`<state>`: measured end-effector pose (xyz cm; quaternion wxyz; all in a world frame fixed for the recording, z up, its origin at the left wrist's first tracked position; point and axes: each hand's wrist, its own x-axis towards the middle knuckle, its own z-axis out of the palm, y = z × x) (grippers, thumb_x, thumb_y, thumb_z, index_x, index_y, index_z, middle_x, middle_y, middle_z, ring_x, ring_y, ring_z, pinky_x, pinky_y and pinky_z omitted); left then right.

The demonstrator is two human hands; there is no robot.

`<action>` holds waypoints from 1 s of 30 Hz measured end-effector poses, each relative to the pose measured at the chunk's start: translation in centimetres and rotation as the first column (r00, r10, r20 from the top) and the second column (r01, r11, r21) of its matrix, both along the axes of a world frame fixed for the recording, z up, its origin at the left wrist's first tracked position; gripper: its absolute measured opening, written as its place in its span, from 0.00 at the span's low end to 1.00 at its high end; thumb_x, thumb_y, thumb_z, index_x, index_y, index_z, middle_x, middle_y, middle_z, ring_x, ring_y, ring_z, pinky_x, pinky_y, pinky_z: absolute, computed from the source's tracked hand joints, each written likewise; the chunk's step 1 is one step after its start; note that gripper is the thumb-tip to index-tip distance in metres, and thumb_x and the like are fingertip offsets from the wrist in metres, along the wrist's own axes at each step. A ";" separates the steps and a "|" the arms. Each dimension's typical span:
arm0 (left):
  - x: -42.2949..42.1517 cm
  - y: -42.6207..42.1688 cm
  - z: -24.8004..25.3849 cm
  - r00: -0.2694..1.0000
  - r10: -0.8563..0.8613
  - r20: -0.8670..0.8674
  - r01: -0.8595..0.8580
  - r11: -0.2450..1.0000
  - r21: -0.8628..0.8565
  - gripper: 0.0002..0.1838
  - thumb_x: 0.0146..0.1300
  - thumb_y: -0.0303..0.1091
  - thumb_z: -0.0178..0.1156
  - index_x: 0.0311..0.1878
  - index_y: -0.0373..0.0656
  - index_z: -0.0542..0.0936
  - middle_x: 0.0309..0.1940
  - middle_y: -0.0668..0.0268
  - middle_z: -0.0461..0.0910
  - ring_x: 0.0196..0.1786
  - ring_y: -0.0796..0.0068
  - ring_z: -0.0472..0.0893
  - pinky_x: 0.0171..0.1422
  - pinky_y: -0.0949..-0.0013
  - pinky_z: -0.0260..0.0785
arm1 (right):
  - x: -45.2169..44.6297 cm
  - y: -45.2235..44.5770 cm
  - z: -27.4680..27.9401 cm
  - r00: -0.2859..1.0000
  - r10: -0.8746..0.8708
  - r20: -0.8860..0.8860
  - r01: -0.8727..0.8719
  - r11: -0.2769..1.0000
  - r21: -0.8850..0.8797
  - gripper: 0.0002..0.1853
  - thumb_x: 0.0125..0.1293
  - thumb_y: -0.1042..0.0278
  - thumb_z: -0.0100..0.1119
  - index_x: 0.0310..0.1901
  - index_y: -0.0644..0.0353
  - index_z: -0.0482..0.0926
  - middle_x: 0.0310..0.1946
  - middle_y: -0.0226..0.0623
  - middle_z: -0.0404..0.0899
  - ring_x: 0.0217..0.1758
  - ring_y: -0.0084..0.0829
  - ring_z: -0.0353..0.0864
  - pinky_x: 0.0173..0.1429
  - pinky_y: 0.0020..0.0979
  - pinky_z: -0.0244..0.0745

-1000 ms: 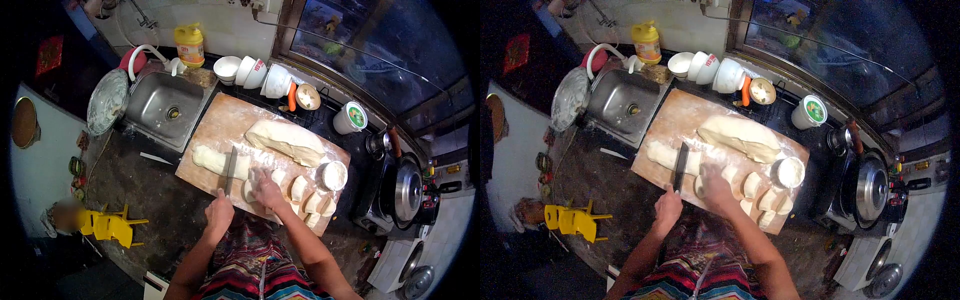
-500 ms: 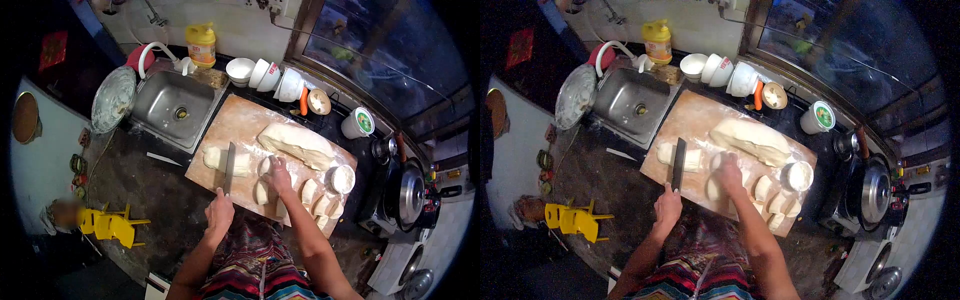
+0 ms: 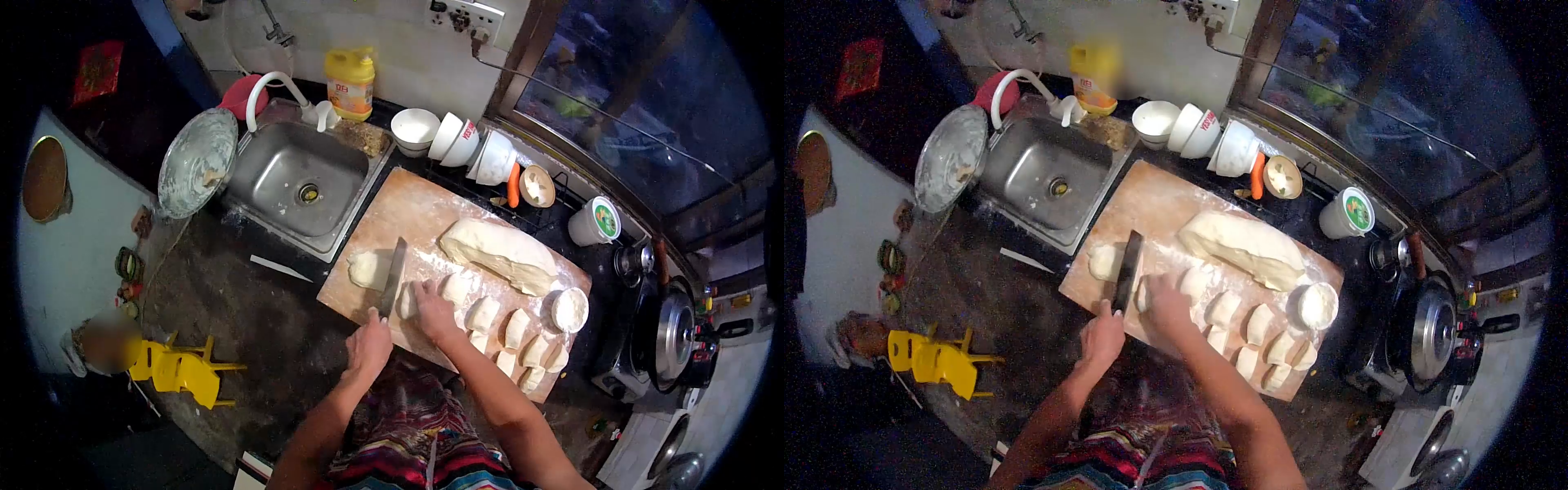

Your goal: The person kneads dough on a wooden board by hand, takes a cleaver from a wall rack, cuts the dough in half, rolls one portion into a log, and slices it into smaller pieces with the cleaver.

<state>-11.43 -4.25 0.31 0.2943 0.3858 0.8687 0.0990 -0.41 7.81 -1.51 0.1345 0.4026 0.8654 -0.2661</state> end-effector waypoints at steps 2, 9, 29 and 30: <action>-0.6 -1.2 1.7 1.000 0.023 0.006 -0.022 0.999 -0.037 0.23 0.74 0.39 0.46 0.65 0.33 0.66 0.38 0.43 0.84 0.42 0.40 0.84 0.48 0.42 0.73 | 1.5 -0.7 1.0 0.994 0.024 -0.102 -0.025 1.000 -0.009 0.46 0.53 0.65 0.67 0.73 0.59 0.56 0.71 0.55 0.59 0.58 0.55 0.78 0.56 0.47 0.78; -2.1 -2.3 1.8 0.998 -0.014 -0.054 0.011 0.998 -0.067 0.21 0.72 0.36 0.47 0.63 0.33 0.67 0.36 0.45 0.84 0.40 0.42 0.84 0.45 0.44 0.75 | -1.1 1.1 0.3 0.965 -0.086 -0.246 0.078 0.996 -0.042 0.45 0.55 0.60 0.69 0.73 0.56 0.57 0.72 0.50 0.57 0.59 0.54 0.78 0.58 0.48 0.77; -6.7 -2.1 0.6 0.997 0.039 -0.062 -0.041 0.998 -0.040 0.21 0.72 0.36 0.48 0.61 0.31 0.70 0.36 0.44 0.84 0.40 0.42 0.85 0.43 0.45 0.75 | -6.2 3.7 0.1 0.968 0.022 -0.250 -0.004 0.997 0.071 0.33 0.59 0.61 0.63 0.67 0.50 0.67 0.68 0.45 0.66 0.50 0.53 0.83 0.53 0.48 0.78; -6.9 -2.1 -0.1 0.998 0.023 -0.055 -0.025 0.999 -0.044 0.21 0.72 0.35 0.48 0.61 0.31 0.70 0.36 0.44 0.84 0.40 0.42 0.85 0.43 0.45 0.76 | -6.9 3.6 -0.6 0.954 0.039 -0.299 -0.024 0.998 0.054 0.32 0.59 0.61 0.63 0.66 0.52 0.68 0.67 0.45 0.67 0.50 0.54 0.82 0.53 0.48 0.78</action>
